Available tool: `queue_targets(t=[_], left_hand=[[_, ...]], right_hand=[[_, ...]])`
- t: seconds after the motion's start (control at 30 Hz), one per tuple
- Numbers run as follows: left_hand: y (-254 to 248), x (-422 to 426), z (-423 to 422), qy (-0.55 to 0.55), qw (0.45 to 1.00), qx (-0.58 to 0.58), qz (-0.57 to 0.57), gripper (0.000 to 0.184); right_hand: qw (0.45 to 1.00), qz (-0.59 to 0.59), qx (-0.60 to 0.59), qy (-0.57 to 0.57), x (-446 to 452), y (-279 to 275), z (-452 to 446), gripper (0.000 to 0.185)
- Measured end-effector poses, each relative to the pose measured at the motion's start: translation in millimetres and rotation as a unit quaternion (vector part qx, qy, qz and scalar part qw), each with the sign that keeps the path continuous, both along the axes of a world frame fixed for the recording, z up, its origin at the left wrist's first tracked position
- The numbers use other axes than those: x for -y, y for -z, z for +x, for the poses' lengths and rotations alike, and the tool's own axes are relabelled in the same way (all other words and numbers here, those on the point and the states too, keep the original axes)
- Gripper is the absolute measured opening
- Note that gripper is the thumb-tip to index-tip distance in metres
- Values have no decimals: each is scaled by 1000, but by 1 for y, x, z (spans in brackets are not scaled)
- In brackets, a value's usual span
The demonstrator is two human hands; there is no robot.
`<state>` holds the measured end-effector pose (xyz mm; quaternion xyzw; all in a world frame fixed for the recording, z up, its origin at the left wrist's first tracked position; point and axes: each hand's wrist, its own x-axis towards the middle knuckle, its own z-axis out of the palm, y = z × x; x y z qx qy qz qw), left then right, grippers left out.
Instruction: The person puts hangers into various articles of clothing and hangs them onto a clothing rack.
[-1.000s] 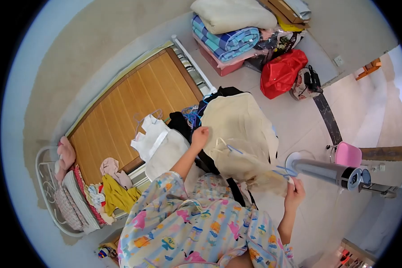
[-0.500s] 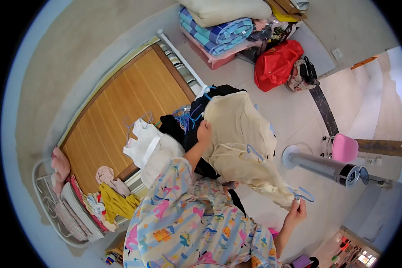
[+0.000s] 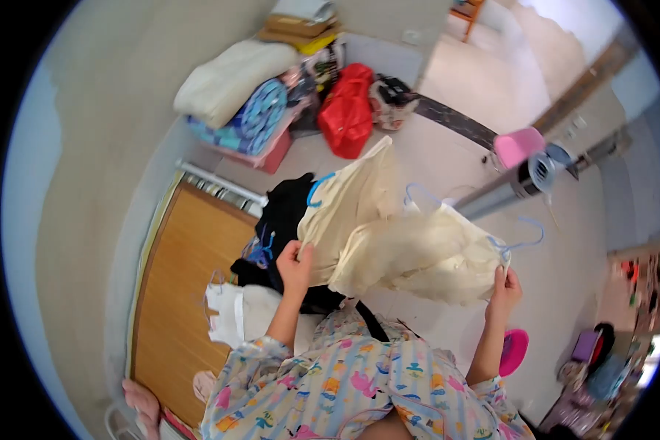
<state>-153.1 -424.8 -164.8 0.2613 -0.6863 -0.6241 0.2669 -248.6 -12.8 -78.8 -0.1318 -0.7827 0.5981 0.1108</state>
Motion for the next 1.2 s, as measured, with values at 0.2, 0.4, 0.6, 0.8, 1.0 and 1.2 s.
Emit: queue_targets(t=[0.2, 0.4, 0.6, 0.8, 1.0, 1.2], left_hand=[[-60, -118, -24, 129, 988, -21, -86, 9], [-90, -204, -51, 314, 946, -36, -72, 8], [-79, -271, -87, 505, 856, -47, -97, 11], [-84, -372, -90, 669, 738, -50, -73, 11], [-117, -469, -41, 758, 648, -78, -11, 11], [-154, -587, 70, 841, 538, -26, -59, 13]], right_hand=[[976, -154, -12, 153, -115, 10, 41, 24], [925, -216, -93, 298, -189, 10, 160, 24], [841, -212, -153, 474, -176, 4, 277, 28], [733, -219, -209, 609, -136, -17, 380, 40], [638, -196, -237, 706, -127, -11, 449, 42], [555, -197, -285, 756, -181, 18, 544, 45]])
